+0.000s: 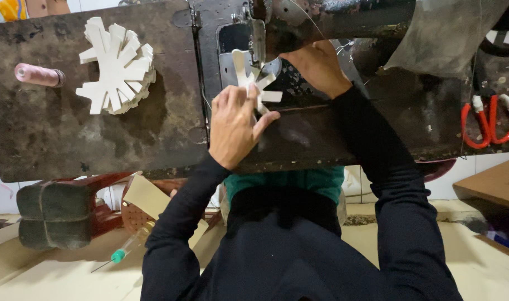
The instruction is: The person sits on the floor peeling a white foam sheet and gathering cut foam scraps, then moves to a treadle sewing machine and stitches together cut foam pieces shaped like hand-like cutouts, stacking the sewn pieces on the table.
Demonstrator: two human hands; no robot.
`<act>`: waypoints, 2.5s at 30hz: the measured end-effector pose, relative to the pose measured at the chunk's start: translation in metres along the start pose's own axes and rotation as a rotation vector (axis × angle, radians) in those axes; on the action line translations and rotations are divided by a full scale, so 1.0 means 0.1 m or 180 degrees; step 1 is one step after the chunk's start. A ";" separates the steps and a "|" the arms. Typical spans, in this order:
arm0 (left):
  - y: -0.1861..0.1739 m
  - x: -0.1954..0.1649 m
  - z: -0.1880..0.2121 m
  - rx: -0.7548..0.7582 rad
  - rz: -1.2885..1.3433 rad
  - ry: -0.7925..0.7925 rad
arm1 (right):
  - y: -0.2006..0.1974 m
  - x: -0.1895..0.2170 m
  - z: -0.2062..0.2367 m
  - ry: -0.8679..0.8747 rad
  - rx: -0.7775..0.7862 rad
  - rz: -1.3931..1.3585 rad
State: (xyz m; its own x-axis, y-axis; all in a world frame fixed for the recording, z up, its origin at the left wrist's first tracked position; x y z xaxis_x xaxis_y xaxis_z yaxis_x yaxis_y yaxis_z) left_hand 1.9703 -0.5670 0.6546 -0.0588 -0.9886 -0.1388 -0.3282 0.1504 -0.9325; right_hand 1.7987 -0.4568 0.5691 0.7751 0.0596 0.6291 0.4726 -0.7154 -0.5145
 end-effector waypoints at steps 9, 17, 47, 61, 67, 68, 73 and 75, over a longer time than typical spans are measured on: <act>0.02 -0.25 -0.04 -0.0187 0.0021 0.0018 | 0.01 0.00 -0.10 0.0658 0.0122 -0.0497; 0.05 -0.33 -0.02 -0.0268 -0.0027 0.0200 | 0.01 -0.16 -0.09 0.1643 -0.0561 -0.3244; 0.16 -0.14 -0.12 -0.0287 -0.0015 0.0039 | -0.01 -0.08 -0.09 0.1678 -0.0361 -0.2710; 0.30 0.48 -0.24 -0.0111 0.0237 -0.0242 | -0.03 -0.15 -0.02 0.1669 -0.0006 -0.1399; 0.46 0.53 -0.38 -0.0036 0.0018 -0.0060 | 0.01 -0.18 -0.01 0.1816 -0.0219 -0.2281; 0.49 0.52 -0.38 -0.0013 0.0023 -0.0050 | 0.02 -0.27 0.05 0.2130 -0.0157 -0.1939; 0.50 0.54 -0.40 0.0044 0.0510 -0.0132 | 0.03 -0.27 0.04 0.1916 -0.0318 -0.2430; 0.49 0.56 -0.45 0.0131 0.0618 -0.0055 | 0.00 -0.25 0.01 0.1801 -0.0262 -0.1904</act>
State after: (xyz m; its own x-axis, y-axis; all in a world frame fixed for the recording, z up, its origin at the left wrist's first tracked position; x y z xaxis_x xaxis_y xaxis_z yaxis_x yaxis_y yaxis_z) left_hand 1.9088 -0.6141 0.6156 -0.1009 -0.9411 -0.3227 -0.2733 0.3381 -0.9005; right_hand 1.7797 -0.4578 0.5528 0.0638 0.1028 0.9927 0.6889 -0.7242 0.0308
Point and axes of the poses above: each hand's wrist, its own z-axis away from the middle knuckle, its own y-axis out of the palm, x = y × z, the point moved 9 cm from there along -z, towards the middle knuckle, and after that the axes turned 12 degrees about -z, right-handed, at the moved point
